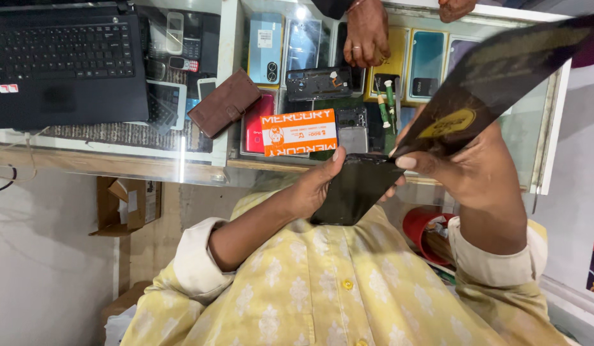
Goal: The person uses a heat gun to warm the back of a smartphone, then uses a plastic card to pry and separate the back cover from the frame. The person works at a cluttered electronics repair workbench and later at a glass display counter.
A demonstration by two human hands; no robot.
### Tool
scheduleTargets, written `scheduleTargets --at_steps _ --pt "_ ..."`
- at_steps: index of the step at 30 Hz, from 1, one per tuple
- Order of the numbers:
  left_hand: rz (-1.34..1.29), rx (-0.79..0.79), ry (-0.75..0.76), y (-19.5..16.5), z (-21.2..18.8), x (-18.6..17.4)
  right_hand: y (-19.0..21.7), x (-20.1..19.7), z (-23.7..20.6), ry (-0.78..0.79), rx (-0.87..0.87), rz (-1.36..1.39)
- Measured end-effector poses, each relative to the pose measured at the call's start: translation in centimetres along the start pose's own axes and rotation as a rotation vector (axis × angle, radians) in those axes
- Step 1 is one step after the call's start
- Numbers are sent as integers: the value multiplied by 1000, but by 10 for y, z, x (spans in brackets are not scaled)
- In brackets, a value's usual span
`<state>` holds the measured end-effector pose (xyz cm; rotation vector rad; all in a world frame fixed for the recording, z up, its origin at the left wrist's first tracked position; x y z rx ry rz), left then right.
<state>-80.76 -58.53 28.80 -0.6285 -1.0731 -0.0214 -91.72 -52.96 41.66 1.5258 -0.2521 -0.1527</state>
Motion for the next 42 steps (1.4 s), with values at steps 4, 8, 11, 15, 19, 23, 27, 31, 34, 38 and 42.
scheduleTargets --at_steps 4,8,11,15,19,23,27,31,34,38,42 --pt "-37 16 15 2 -2 -1 -5 2 4 78 -2 85" --pt "-74 35 3 4 -2 -5 -13 0 3 77 30 149" --pt "-135 64 -32 7 -3 -9 -10 -1 2 77 -8 66" --pt "-123 81 -26 7 -4 -8 -6 1 4 97 -46 -1" --pt "-91 69 -15 4 -3 -5 -2 5 8 125 -28 119" --pt "-16 52 7 -1 -1 1 9 3 2 -24 -5 -61" --pt "23 54 5 -5 1 5 18 9 -3 -90 -66 -102" --pt "45 61 22 -7 3 7 22 12 -3 -119 -103 -122" --pt "52 39 2 -5 3 6 26 14 -2 -116 -98 -243" --pt "37 6 -82 -1 2 1 27 17 -3 -125 -79 -239" --pt "136 24 -25 -8 2 6 29 18 -3 -157 -58 -352"
Point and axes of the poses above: each hand's wrist, its own z-axis towards the middle knuckle, its own x-axis out of the palm, y = z × x, the point moved 9 cm from there along z, towards the middle knuckle, and after that the axes turned 15 degrees about y, right-handed, at the moved point
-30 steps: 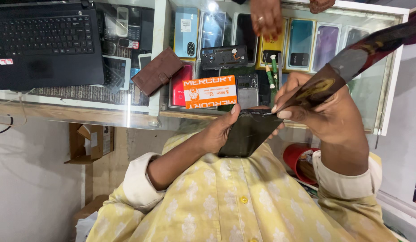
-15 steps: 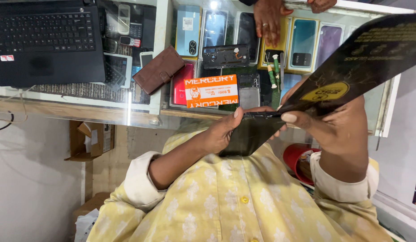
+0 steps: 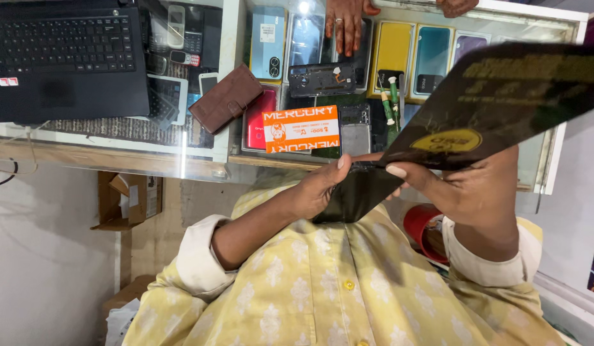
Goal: The person uses a heat gun to warm the back of a smartphone, then uses a plastic card to pry and separate the back cover from the frame. The person works at a cluttered electronics repair workbench and later at a glass display counter.
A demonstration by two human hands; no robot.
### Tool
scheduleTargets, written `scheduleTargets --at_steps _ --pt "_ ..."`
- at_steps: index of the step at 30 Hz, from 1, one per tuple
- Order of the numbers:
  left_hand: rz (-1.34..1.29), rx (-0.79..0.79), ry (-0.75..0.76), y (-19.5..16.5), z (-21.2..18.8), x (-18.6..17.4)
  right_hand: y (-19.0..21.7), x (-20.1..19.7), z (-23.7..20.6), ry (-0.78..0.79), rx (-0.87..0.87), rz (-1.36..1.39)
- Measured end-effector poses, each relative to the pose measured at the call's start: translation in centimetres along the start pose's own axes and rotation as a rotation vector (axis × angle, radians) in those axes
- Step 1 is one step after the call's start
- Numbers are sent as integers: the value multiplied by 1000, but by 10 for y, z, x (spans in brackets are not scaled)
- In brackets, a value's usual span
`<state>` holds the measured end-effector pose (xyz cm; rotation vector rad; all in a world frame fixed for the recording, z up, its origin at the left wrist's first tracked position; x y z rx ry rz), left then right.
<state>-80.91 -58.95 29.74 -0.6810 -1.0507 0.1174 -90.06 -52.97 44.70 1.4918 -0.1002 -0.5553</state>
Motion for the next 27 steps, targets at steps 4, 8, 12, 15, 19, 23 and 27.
scheduleTargets --at_steps 4,8,12,15,19,23,27 --pt "-20 11 9 0 1 2 9 -1 2 14 -34 -212" --pt "-35 -14 -7 4 1 1 7 -1 4 36 -9 -143" --pt "-36 -7 -14 6 1 -1 13 3 7 46 -57 -149" --pt "-48 -16 -27 10 1 -5 9 4 10 54 -27 -61" --pt "-43 -7 -11 13 3 -7 6 5 12 65 -23 -27" --pt "-24 -12 14 14 2 -9 -5 6 14 63 16 107" --pt "-90 -19 -23 18 2 -15 -15 3 14 32 83 49"
Point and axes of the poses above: each hand's wrist, its own z-axis towards the middle knuckle, its own x-axis out of the palm, y = z × x, the point moved 9 cm from there along z, towards the middle knuckle, and after that the axes turned 15 degrees about y, right-handed, at the moved point
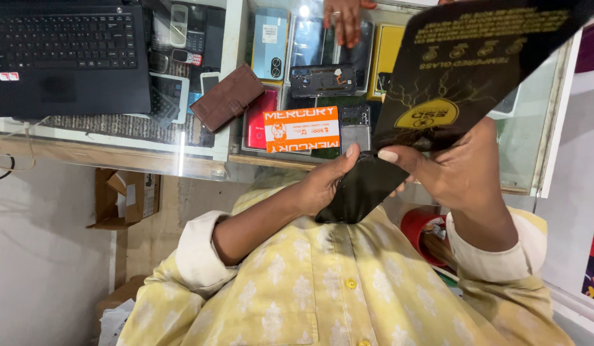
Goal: The person uses a heat gun to warm the back of a smartphone, then uses a plastic card to pry and separate the back cover from the frame. The person works at a cluttered electronics repair workbench and later at a glass display counter.
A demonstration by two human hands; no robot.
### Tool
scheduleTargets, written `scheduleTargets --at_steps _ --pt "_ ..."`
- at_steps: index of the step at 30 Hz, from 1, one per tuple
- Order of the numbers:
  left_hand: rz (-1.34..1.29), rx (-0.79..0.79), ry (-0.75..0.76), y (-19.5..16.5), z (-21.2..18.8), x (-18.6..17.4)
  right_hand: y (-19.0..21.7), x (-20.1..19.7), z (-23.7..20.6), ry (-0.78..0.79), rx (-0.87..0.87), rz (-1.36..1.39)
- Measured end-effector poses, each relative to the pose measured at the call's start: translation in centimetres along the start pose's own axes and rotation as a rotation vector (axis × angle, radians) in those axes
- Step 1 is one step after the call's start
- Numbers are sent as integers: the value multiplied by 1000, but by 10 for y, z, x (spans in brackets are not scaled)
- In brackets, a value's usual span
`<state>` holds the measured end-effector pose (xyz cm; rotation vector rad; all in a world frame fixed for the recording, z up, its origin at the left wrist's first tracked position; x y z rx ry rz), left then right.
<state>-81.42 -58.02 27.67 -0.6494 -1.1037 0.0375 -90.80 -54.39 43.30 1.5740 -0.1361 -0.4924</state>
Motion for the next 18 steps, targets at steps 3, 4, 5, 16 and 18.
scheduleTargets --at_steps 3,4,5,16,18 --pt "8 -21 -3 0 1 -1 -6 -1 2 5 31 -2" --pt "17 -26 -2 0 2 0 -7 -1 3 12 37 8" --pt "24 -31 -2 0 2 0 -8 -1 4 15 42 -1" --pt "-36 22 20 -5 12 7 -9 -2 21 164 100 9" --pt "-34 26 12 -6 12 6 -9 -2 24 192 100 -51"
Point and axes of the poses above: each hand's wrist, its own z-axis towards the middle knuckle, its own x-axis out of the palm, y = z × x, the point moved 9 cm from there along z, towards the middle knuckle, and after that the axes turned 15 degrees about y, right-handed, at the moved point
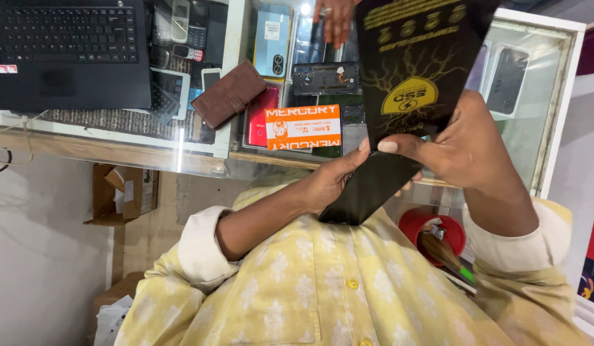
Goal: The person uses a heat gun to warm the back of a smartphone, then uses a plastic card to pry and separate the back cover from the frame. The person works at a cluttered electronics repair workbench and later at a glass display counter.
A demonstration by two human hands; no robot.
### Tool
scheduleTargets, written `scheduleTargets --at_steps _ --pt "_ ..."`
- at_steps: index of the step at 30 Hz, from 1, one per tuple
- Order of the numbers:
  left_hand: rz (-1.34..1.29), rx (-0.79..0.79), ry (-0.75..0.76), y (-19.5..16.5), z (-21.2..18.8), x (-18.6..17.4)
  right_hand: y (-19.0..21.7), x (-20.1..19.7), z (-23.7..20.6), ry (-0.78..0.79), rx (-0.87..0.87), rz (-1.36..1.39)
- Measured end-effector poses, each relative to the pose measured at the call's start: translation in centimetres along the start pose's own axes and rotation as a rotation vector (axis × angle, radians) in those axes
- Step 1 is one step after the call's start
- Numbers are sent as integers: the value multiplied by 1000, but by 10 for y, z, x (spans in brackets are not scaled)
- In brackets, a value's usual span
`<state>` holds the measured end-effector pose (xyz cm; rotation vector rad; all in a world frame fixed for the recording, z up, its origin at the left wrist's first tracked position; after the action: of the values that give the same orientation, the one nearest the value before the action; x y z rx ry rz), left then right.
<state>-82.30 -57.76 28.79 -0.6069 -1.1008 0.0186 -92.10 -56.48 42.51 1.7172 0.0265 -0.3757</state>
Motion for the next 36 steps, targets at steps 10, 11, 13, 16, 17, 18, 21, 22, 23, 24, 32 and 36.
scheduleTargets --at_steps 10,11,13,16,17,18,21,22,23,24,32,36 --pt "-65 -5 18 4 4 -2 9 -8 24 278 -114 -193" --pt "-64 -9 21 4 4 -2 0 -11 25 262 -27 -210" --pt "-95 19 13 2 4 -4 -17 -17 26 234 146 -241" --pt "-146 40 26 5 4 -6 -24 -18 28 268 221 -311" --pt "-165 42 35 7 3 -7 -29 -18 30 295 283 -381" --pt "-196 39 39 10 3 -9 -32 -20 32 319 344 -451" --pt "-245 12 44 19 0 -18 -28 -17 38 380 360 -492" --pt "-233 -4 40 22 -1 -23 -23 -15 41 398 336 -478" --pt "-222 -19 35 26 -2 -27 -17 -11 43 433 304 -445" --pt "-270 -39 45 31 -2 -30 -12 -7 45 469 273 -411" --pt "-228 -145 15 52 -6 -49 18 15 60 614 91 -531" --pt "-182 -98 56 41 -3 -38 19 19 65 581 115 -622"
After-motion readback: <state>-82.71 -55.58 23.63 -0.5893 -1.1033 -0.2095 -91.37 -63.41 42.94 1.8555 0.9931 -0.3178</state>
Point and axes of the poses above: each hand's wrist, its own z-axis towards the middle knuckle, its own x-axis out of the palm, y = z × x, the point moved 9 cm from there along z, towards the middle knuckle, and after that the axes turned 15 degrees about y, right-handed, at the moved point
